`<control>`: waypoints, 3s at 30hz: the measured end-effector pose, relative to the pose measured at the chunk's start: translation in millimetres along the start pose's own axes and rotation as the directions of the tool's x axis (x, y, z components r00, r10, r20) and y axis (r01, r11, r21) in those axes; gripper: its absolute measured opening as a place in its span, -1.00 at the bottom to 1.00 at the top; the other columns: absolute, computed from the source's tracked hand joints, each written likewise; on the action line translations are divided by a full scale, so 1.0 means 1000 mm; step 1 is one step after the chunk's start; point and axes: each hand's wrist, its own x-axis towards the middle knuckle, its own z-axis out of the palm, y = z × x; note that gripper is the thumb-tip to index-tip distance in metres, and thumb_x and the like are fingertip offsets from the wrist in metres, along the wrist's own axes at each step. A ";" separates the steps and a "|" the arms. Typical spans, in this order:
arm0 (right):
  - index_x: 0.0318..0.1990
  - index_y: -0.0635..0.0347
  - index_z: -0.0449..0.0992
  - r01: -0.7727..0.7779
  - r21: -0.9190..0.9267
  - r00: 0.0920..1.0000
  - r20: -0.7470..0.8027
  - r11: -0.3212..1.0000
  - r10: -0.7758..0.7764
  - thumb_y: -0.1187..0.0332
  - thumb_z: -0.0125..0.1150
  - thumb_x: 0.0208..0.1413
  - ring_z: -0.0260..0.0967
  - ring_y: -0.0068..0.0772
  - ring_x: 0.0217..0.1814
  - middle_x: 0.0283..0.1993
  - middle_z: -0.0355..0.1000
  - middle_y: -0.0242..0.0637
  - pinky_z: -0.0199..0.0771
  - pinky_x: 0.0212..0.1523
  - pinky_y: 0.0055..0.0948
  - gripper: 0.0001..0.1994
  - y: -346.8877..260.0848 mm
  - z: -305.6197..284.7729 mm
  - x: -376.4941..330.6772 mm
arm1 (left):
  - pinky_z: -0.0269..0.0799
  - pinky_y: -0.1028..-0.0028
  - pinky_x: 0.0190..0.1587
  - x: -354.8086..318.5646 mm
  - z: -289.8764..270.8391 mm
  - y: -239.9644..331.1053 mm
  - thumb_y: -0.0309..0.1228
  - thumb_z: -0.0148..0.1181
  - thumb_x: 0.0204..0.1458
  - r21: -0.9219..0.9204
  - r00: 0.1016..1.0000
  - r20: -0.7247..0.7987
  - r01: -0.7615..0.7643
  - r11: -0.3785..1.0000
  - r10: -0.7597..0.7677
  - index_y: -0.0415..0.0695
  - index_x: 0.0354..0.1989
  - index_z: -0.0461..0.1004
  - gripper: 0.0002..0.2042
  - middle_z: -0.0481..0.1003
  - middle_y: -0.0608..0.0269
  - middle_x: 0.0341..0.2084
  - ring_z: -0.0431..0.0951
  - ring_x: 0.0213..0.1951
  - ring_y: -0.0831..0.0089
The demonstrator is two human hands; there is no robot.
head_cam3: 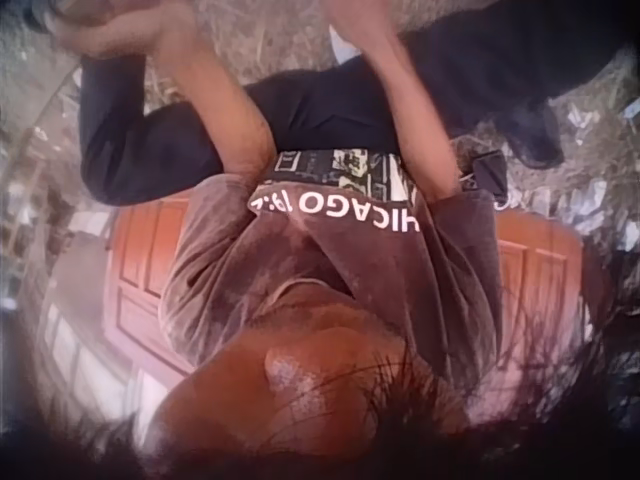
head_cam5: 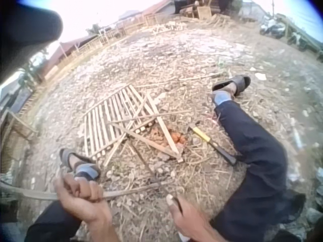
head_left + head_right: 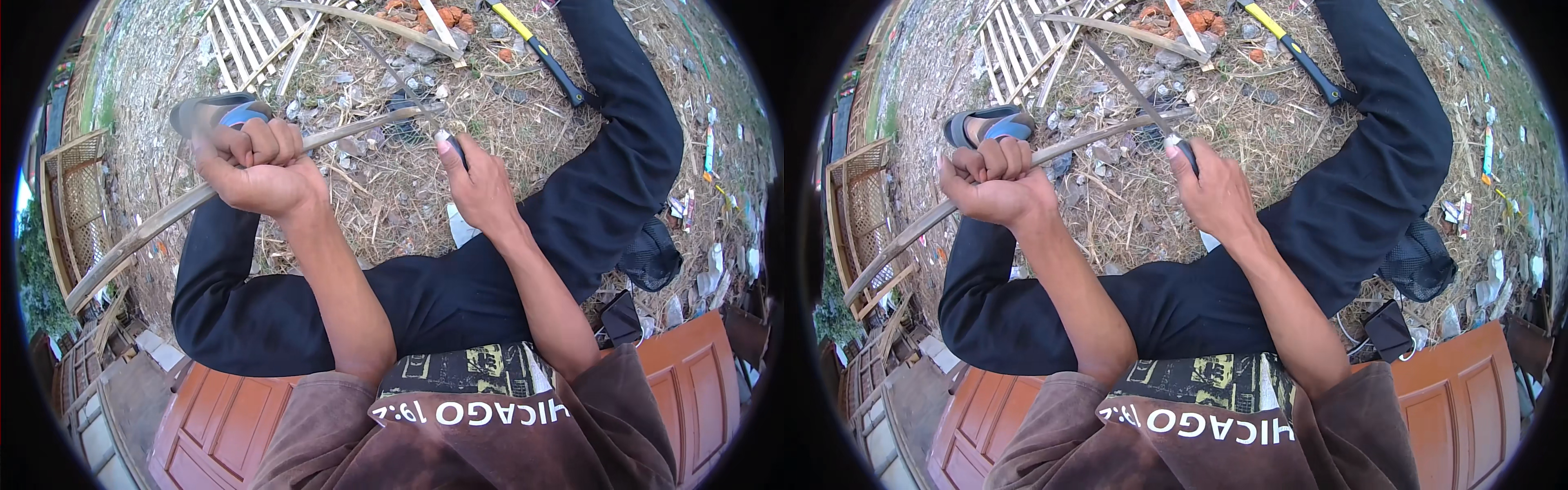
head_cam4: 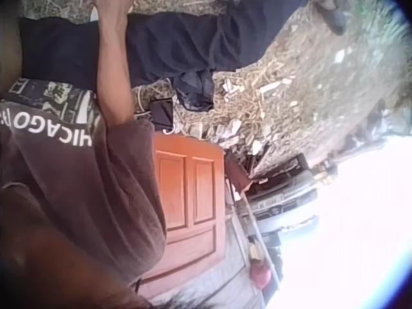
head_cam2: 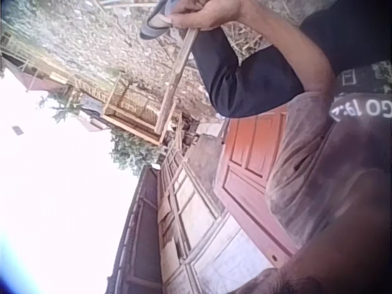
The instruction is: The person whittles a strip of bamboo using a knife while sitting outdoors, smoothing the surface and edges.
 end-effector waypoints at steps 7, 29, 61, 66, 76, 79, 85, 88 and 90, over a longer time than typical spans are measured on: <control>-0.24 0.28 0.41 -0.062 -0.074 0.997 -0.048 0.995 0.059 -0.02 -0.08 0.31 0.45 0.25 -0.40 -0.50 0.48 0.04 0.37 -0.35 0.04 -0.55 0.014 0.005 0.007 | -0.31 0.50 -0.68 0.004 0.005 0.000 -0.13 -0.27 0.27 0.048 0.998 -0.060 -0.022 0.999 0.025 0.05 -0.69 -0.06 -0.56 -0.13 0.47 -0.83 -0.22 -0.76 0.62; -0.19 0.29 0.39 -0.248 -0.294 0.966 0.002 0.923 0.260 0.04 -0.01 0.29 0.48 0.19 -0.30 -0.43 0.48 0.11 0.37 -0.27 -0.01 -0.60 0.052 -0.011 -0.004 | -0.31 0.50 -0.67 0.010 -0.001 -0.006 -0.16 -0.25 0.24 0.028 0.991 -0.132 0.006 1.000 -0.002 0.03 -0.68 -0.04 -0.58 -0.13 0.47 -0.83 -0.21 -0.75 0.61; -0.18 0.19 0.43 0.135 -0.097 0.988 0.094 0.986 -0.126 0.04 0.07 0.26 0.47 0.13 -0.42 -0.52 0.46 0.00 0.39 -0.37 -0.03 -0.66 -0.011 -0.032 -0.005 | -0.31 0.49 -0.63 0.013 -0.019 -0.013 0.40 -0.20 0.08 -0.326 0.910 0.413 0.103 0.940 0.043 0.03 -0.69 -0.07 -0.33 -0.14 0.51 -0.82 -0.23 -0.72 0.62; -0.22 0.17 0.44 0.229 0.013 0.964 0.137 0.973 -0.228 0.09 0.13 0.23 0.47 0.13 -0.46 -0.56 0.45 -0.01 0.39 -0.42 -0.01 -0.70 -0.034 -0.031 0.001 | -0.33 0.49 -0.61 0.015 -0.018 -0.016 0.49 -0.22 -0.04 -0.336 0.954 0.285 0.011 0.942 0.090 0.05 -0.72 -0.12 -0.29 -0.15 0.49 -0.81 -0.23 -0.71 0.61; -0.22 0.16 0.45 0.158 -0.222 0.982 0.139 0.962 -0.129 0.09 0.08 0.26 0.42 0.11 -0.53 -0.64 0.39 -0.03 0.38 -0.42 -0.03 -0.70 -0.001 -0.053 0.035 | -0.35 0.49 -0.61 0.021 0.001 -0.017 0.50 -0.16 -0.07 -0.370 0.887 0.458 0.133 0.919 0.056 0.05 -0.73 -0.12 -0.27 -0.14 0.50 -0.81 -0.22 -0.71 0.62; -0.26 0.19 0.43 0.278 -0.030 0.948 0.169 0.960 -0.269 0.11 0.11 0.24 0.40 0.11 -0.53 -0.61 0.39 -0.04 0.37 -0.44 -0.09 -0.70 -0.034 -0.053 0.024 | -0.36 0.50 -0.61 0.025 0.011 -0.022 0.54 -0.18 -0.12 -0.338 0.848 0.525 0.129 0.932 0.073 0.04 -0.73 -0.12 -0.25 -0.14 0.50 -0.81 -0.21 -0.71 0.63; -0.23 0.18 0.44 0.128 -0.115 0.981 0.162 0.985 -0.109 0.08 0.09 0.24 0.42 0.13 -0.50 -0.58 0.42 -0.04 0.36 -0.42 -0.04 -0.69 0.024 -0.055 0.036 | -0.22 0.66 -0.73 0.025 0.040 -0.022 0.58 -0.39 -0.14 -0.013 0.969 0.076 -0.234 0.972 0.234 0.02 -0.72 -0.10 -0.24 -0.04 0.42 -0.75 -0.11 -0.71 0.62; -0.22 0.17 0.45 0.159 -0.198 0.979 0.155 0.967 -0.129 0.08 0.13 0.22 0.42 0.13 -0.51 -0.61 0.41 -0.04 0.36 -0.44 -0.02 -0.69 0.002 -0.057 0.025 | -0.17 0.72 -0.78 0.020 0.037 -0.028 0.58 -0.45 -0.13 -0.115 0.974 0.100 -0.189 0.975 0.201 0.00 -0.72 -0.09 -0.23 -0.02 0.40 -0.72 -0.06 -0.71 0.61; -0.23 0.18 0.44 0.187 -0.180 0.977 0.140 0.966 -0.163 0.08 0.15 0.21 0.42 0.14 -0.52 -0.63 0.40 -0.01 0.35 -0.47 -0.01 -0.69 -0.024 -0.055 0.012 | -0.23 0.71 -0.79 0.015 0.038 -0.031 0.58 -0.47 -0.12 -0.076 0.961 0.128 -0.236 0.969 0.244 -0.01 -0.71 -0.07 -0.23 -0.05 0.41 -0.73 -0.02 -0.72 0.63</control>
